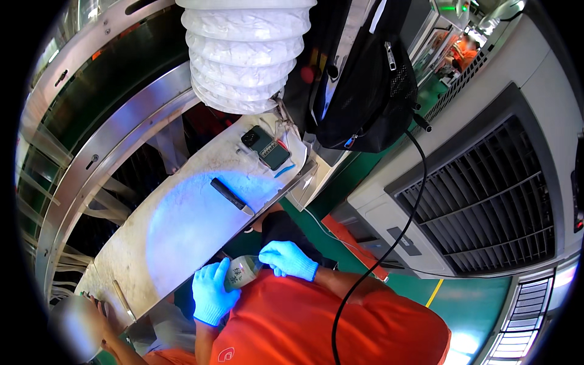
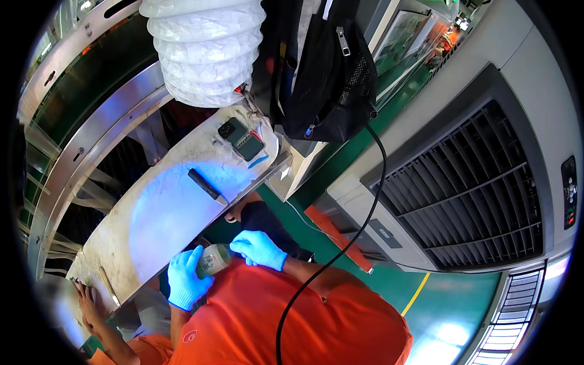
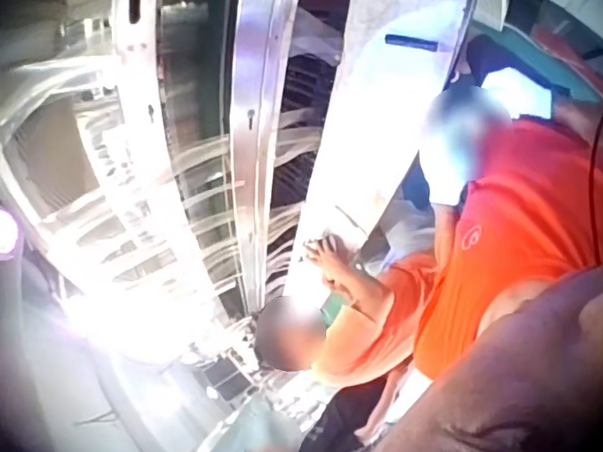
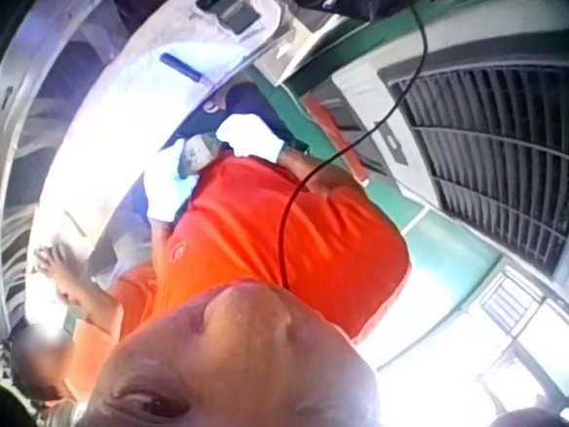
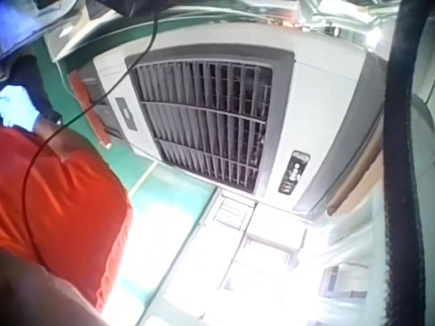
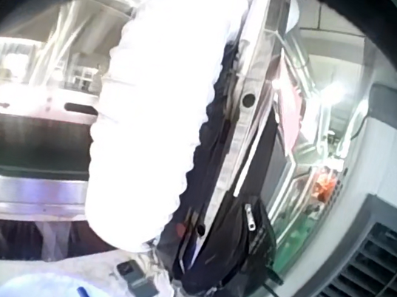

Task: The person assembles a sneaker by hand in a factory setting. They pick up a shoe upper and a sole, align them, and press them together. The person then uses a handheld tool to apply pressure to the sole and inspects the shoe by turning it over and checking the seams.

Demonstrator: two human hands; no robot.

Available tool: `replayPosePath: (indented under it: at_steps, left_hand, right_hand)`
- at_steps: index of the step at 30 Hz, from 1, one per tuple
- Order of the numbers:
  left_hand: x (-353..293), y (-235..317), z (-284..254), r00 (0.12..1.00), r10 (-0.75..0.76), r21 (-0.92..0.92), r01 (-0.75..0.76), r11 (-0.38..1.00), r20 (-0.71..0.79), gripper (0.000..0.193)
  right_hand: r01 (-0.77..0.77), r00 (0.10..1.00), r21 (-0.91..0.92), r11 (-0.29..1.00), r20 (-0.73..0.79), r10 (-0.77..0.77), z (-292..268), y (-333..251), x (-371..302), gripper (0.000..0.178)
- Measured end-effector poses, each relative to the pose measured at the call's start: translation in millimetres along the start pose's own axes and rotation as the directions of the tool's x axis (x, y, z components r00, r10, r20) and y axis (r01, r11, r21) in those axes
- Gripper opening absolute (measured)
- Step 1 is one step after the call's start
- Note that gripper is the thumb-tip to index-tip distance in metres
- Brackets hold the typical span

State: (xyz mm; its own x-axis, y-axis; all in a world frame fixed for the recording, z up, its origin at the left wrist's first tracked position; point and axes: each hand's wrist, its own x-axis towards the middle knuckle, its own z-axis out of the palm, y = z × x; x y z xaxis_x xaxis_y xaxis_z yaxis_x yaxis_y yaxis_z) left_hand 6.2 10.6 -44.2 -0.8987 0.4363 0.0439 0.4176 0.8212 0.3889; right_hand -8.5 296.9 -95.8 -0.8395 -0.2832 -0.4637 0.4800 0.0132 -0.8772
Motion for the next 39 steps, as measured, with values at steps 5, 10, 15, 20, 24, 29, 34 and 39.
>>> replayPosePath:
  at_steps: [5, 10, 15, 20, 24, 29, 34, 39]
  left_hand:
    - [1, 5, -9, 0.999, -0.018, -0.060, 0.021, 0.998, 0.049, 0.087]
    - [8, 10, -1, 0.991, 0.129, 0.051, -0.128, 0.990, -0.026, 0.081]
    - [27, 13, 0, 0.967, 0.255, 0.013, -0.255, 0.967, -0.001, 0.081]
    - [57, 34, 6, 0.940, 0.340, -0.038, -0.340, 0.940, -0.019, 0.079]
    - [78, 39, 3, 0.894, 0.444, -0.006, -0.444, 0.896, 0.060, 0.082]
    - [93, 37, 10, 0.877, 0.474, -0.097, -0.466, 0.880, 0.086, 0.081]
    - [99, 34, 21, 0.866, 0.496, -0.113, -0.487, 0.866, 0.069, 0.081]
    - [101, 27, 28, 0.832, 0.550, -0.031, -0.550, 0.835, 0.065, 0.083]
  right_hand:
    - [0.174, 0.984, -0.111, 0.978, -0.002, -0.175, -6, 9, -9, 0.034]
    - [-0.023, 0.999, 0.173, 0.985, -0.043, 0.031, -11, 18, -10, 0.025]
    - [0.033, 0.981, -0.008, 0.999, -0.193, -0.034, -16, 22, -31, 0.031]
    - [0.022, 0.982, 0.020, 1.000, -0.187, -0.018, -47, 4, -61, 0.032]
    - [-0.016, 0.975, 0.137, 0.990, -0.217, 0.045, -51, 11, -64, 0.033]
    - [0.084, 0.939, -0.077, 0.993, -0.328, -0.105, -50, 2, -79, 0.030]
    - [-0.008, 0.966, 0.051, 0.999, -0.258, 0.021, -65, 10, -76, 0.025]
    - [-0.082, 0.939, 0.461, 0.884, -0.261, 0.224, -52, 25, -63, 0.028]
